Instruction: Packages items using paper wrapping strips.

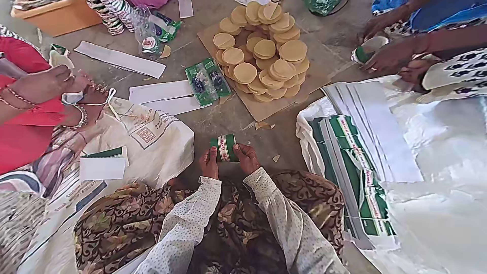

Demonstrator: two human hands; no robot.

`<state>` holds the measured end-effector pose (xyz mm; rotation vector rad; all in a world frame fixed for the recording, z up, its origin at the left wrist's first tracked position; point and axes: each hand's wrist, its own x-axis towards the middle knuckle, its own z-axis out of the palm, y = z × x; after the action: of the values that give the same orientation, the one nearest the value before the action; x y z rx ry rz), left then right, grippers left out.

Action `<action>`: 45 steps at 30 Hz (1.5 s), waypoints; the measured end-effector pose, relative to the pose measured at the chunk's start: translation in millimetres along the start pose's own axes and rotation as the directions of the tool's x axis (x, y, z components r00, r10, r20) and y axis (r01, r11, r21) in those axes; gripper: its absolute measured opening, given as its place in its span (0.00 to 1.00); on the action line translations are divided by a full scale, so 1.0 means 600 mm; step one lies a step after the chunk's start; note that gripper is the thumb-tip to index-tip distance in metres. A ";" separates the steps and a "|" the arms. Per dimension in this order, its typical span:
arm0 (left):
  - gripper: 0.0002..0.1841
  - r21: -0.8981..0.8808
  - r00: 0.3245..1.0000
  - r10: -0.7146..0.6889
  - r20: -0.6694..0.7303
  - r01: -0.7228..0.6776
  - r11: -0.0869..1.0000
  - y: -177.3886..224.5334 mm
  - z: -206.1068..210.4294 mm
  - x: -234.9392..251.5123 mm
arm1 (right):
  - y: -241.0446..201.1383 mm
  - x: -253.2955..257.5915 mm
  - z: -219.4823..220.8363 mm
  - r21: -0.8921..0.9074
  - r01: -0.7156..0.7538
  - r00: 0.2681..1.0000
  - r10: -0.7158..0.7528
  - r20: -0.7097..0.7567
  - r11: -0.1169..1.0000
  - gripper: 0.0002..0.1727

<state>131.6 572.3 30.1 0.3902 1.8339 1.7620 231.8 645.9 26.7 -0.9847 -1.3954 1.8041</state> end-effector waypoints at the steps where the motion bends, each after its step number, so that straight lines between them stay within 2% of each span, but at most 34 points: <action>1: 0.11 0.015 1.000 0.002 -0.006 -0.002 1.000 -0.002 -0.004 0.003 | -0.001 -0.002 -0.001 0.038 0.000 0.999 -0.001 0.033 0.999 0.12; 3: 0.16 0.035 1.000 0.000 0.004 0.000 0.999 -0.007 -0.011 0.010 | -0.004 -0.004 -0.003 0.085 -0.029 0.995 0.021 0.099 0.996 0.07; 5: 0.18 0.107 1.000 0.015 0.017 -0.017 0.994 -0.014 -0.014 0.017 | -0.002 -0.004 0.000 0.076 -0.060 0.994 0.052 0.100 0.995 0.05; 7: 0.12 0.242 0.995 0.083 0.050 -0.093 0.966 -0.015 -0.014 0.018 | 0.000 -0.001 0.002 0.001 -0.098 0.993 0.097 0.072 0.995 0.04; 9: 0.10 0.406 0.976 0.187 0.110 -0.215 0.888 -0.015 -0.016 0.016 | 0.004 0.004 0.000 -0.099 -0.149 0.987 0.155 0.049 0.984 0.13; 12: 0.18 0.545 0.920 0.345 0.187 -0.389 0.743 -0.008 -0.015 0.005 | 0.021 0.012 -0.006 -0.200 -0.175 0.982 0.185 0.031 0.964 0.21; 14: 0.25 0.626 0.890 0.344 0.301 -0.456 0.633 0.007 -0.020 -0.002 | 0.024 0.015 -0.007 -0.293 -0.175 0.981 0.190 0.025 0.940 0.20; 16: 0.26 0.697 0.878 0.283 0.387 -0.479 0.534 0.017 -0.023 -0.005 | 0.026 0.017 -0.007 -0.398 -0.188 0.977 0.212 0.017 0.898 0.20; 18: 0.23 0.731 0.878 0.197 0.436 -0.474 0.492 0.027 -0.023 0.000 | 0.019 0.012 -0.004 -0.501 -0.200 0.971 0.238 0.011 0.842 0.22; 20: 0.19 0.714 0.875 0.192 0.444 -0.475 0.514 0.031 -0.025 0.008 | -0.015 -0.002 0.003 -0.641 -0.236 0.955 0.295 -0.015 0.730 0.20; 21: 0.18 0.692 0.882 0.199 0.428 -0.461 0.555 0.034 -0.028 0.013 | -0.036 -0.012 0.008 -0.695 -0.242 0.959 0.276 -0.065 0.677 0.20; 22: 0.17 0.660 0.894 0.213 0.394 -0.436 0.612 0.034 -0.033 0.017 | -0.052 -0.026 0.015 -0.730 -0.226 0.973 0.183 -0.141 0.645 0.20; 23: 0.17 0.613 0.914 0.207 0.348 -0.389 0.687 0.034 -0.040 0.019 | -0.063 -0.038 0.021 -0.751 -0.174 0.978 0.023 -0.207 0.637 0.22; 24: 0.17 0.561 0.937 0.171 0.303 -0.321 0.763 0.036 -0.047 0.020 | -0.070 -0.043 0.024 -0.758 -0.107 0.965 -0.115 -0.234 0.644 0.23; 25: 0.17 0.499 0.961 0.093 0.260 -0.216 0.839 0.043 -0.055 0.018 | -0.079 -0.043 0.024 -0.762 -0.064 0.958 -0.174 -0.227 0.644 0.26; 27: 0.16 0.285 0.977 -0.069 0.199 0.010 0.959 0.061 -0.065 0.011 | -0.108 -0.041 0.032 -0.790 -0.062 0.976 -0.128 -0.175 0.610 0.27; 29: 0.12 0.053 0.977 -0.162 0.137 0.156 0.986 0.083 -0.069 -0.002 | -0.147 -0.049 0.056 -0.814 -0.028 0.991 -0.091 -0.099 0.580 0.21; 31: 0.11 -0.132 0.960 -0.266 0.082 0.275 0.952 0.100 -0.077 -0.011 | -0.174 -0.069 0.084 -0.780 0.088 0.986 -0.165 -0.020 0.620 0.23; 33: 0.17 -0.294 0.928 -0.360 0.092 0.371 0.881 0.123 -0.087 -0.018 | -0.188 -0.082 0.104 -0.642 0.195 0.968 -0.252 0.002 0.741 0.37; 34: 0.19 -0.363 0.920 -0.376 0.113 0.390 0.846 0.137 -0.094 -0.023 | -0.197 -0.086 0.112 -0.545 0.207 0.967 -0.253 -0.010 0.812 0.41; 35: 0.19 -0.421 0.921 -0.366 0.136 0.388 0.820 0.154 -0.102 -0.032 | -0.209 -0.090 0.120 -0.432 0.183 0.978 -0.209 -0.014 0.883 0.41; 36: 0.18 -0.483 0.922 -0.353 0.157 0.384 0.787 0.174 -0.109 -0.045 | -0.222 -0.095 0.127 -0.298 0.126 0.991 -0.135 -0.007 0.946 0.35; 37: 0.16 -0.545 0.921 -0.348 0.172 0.383 0.746 0.191 -0.116 -0.057 | -0.233 -0.099 0.137 -0.147 0.062 0.998 -0.063 0.002 0.987 0.24; 38: 0.14 -0.602 0.918 -0.346 0.192 0.389 0.698 0.201 -0.124 -0.067 | -0.246 -0.106 0.147 -0.003 -0.006 1.000 0.006 0.028 1.000 0.10; 39: 0.14 -0.658 0.912 -0.349 0.215 0.399 0.639 0.207 -0.132 -0.074 | -0.256 -0.113 0.154 0.108 -0.052 0.997 0.045 0.069 0.993 0.02; 40: 0.15 -0.699 0.907 -0.350 0.236 0.408 0.587 0.207 -0.140 -0.079 | -0.262 -0.120 0.159 0.183 -0.071 0.992 0.051 0.115 0.981 0.05; 42: 0.17 -0.738 0.905 -0.316 0.285 0.417 0.530 0.201 -0.156 -0.087 | -0.271 -0.132 0.165 0.257 -0.090 0.976 0.034 0.213 0.962 0.06; 45: 0.18 -0.718 0.917 -0.206 0.341 0.395 0.573 0.198 -0.180 -0.097 | -0.294 -0.131 0.168 0.241 -0.119 0.938 0.030 0.344 0.963 0.05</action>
<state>95.8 462.3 155.6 -0.0893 0.7595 1.9572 193.0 570.5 227.4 -0.6177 -1.2821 2.2277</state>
